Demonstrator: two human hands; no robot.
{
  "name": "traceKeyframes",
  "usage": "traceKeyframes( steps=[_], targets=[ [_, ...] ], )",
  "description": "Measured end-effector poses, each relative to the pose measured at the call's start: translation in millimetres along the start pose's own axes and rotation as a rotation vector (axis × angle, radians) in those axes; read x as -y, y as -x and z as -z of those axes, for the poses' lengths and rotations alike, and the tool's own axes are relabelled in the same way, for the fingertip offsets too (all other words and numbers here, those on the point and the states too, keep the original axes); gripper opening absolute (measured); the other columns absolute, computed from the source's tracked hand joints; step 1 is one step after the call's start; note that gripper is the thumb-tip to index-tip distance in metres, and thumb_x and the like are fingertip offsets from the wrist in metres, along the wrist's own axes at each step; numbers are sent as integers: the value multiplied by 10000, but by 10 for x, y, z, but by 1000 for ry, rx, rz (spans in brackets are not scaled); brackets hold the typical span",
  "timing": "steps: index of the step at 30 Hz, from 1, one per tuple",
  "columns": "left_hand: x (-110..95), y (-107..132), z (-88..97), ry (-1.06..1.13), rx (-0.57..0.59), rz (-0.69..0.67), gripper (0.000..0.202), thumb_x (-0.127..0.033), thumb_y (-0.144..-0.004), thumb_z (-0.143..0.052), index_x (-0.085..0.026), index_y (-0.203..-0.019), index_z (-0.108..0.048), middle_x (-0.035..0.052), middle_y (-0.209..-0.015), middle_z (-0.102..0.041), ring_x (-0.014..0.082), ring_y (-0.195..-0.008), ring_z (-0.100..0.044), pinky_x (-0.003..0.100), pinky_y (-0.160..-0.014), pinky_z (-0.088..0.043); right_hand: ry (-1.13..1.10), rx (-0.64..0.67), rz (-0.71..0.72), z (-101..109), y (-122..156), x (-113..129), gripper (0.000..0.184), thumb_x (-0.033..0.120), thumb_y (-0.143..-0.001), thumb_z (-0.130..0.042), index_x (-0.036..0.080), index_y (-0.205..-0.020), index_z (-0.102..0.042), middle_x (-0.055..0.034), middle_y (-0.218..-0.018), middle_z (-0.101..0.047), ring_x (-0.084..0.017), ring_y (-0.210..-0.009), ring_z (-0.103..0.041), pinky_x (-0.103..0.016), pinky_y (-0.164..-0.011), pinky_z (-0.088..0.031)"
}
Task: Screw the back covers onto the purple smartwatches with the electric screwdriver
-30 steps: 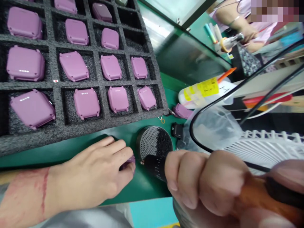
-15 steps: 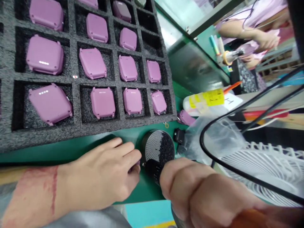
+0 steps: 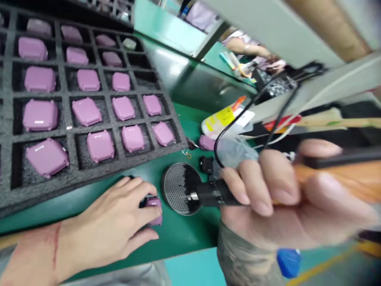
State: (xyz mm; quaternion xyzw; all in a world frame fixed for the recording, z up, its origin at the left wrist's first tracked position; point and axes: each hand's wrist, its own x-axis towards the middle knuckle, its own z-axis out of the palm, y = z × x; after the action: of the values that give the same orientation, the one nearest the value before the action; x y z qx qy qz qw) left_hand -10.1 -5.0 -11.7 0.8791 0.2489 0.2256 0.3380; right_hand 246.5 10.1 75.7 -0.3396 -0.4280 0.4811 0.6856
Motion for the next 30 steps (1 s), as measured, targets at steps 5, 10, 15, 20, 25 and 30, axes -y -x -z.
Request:
traceKeyframes(
  steps=[5, 10, 15, 20, 25, 30],
  targets=[
    [-119, -242, 113, 307, -70, 179, 254, -226, -1166, -734, -268, -1409, -791, 44, -1307, -768, 198, -1136, -768, 354, -1003, -638, -153, 51, -37, 234, -142, -19, 258, 320, -972, -950, 291, -1140, -756, 132, -662, -466, -66, -437, -304, -221, -453, -383],
    [-248, -606, 26, 407, -125, 210, 75, -247, -1110, -804, -209, -1170, -828, 14, -1027, -741, 162, -887, -728, 298, -788, -599, -228, 138, -122, 322, -98, -41, 319, 390, -975, -922, 288, -1181, -701, 120, -716, -498, -96, -492, -379, -280, -520, -443],
    [-295, -716, -49, 414, -116, 169, 195, -194, -1116, -751, -197, -921, -757, -4, -898, -706, 125, -786, -699, 252, -730, -582, -317, 220, -113, 381, -96, -84, 329, 389, -1027, -863, 291, -1253, -645, 110, -773, -582, -103, -521, -443, -287, -535, -472],
    [-301, -742, -60, 343, -121, 150, 196, -152, -1089, -738, -193, -898, -727, -4, -860, -688, 121, -752, -661, 244, -692, -555, -346, 241, -76, 349, -76, -104, 315, 380, -1056, -845, 301, -1269, -627, 103, -791, -600, -107, -539, -468, -294, -562, -497],
    [-230, -662, 47, 241, -109, 143, 154, -203, -1138, -729, -196, -986, -755, 17, -933, -722, 152, -825, -703, 283, -767, -610, -264, 139, 41, 217, -50, -147, 460, 255, -1036, -895, 348, -1392, -619, 74, -970, -718, -131, -788, -675, -318, -840, -660],
    [-160, -214, 205, -53, -24, 34, 327, -272, -1122, -800, -197, -1434, -740, 132, -1324, -777, 270, -1129, -770, 431, -992, -663, -254, 103, 50, 185, -72, -107, 595, 285, -973, -981, 461, -1428, -641, 82, -1168, -819, -183, -993, -796, -396, -967, -727]
  ],
)
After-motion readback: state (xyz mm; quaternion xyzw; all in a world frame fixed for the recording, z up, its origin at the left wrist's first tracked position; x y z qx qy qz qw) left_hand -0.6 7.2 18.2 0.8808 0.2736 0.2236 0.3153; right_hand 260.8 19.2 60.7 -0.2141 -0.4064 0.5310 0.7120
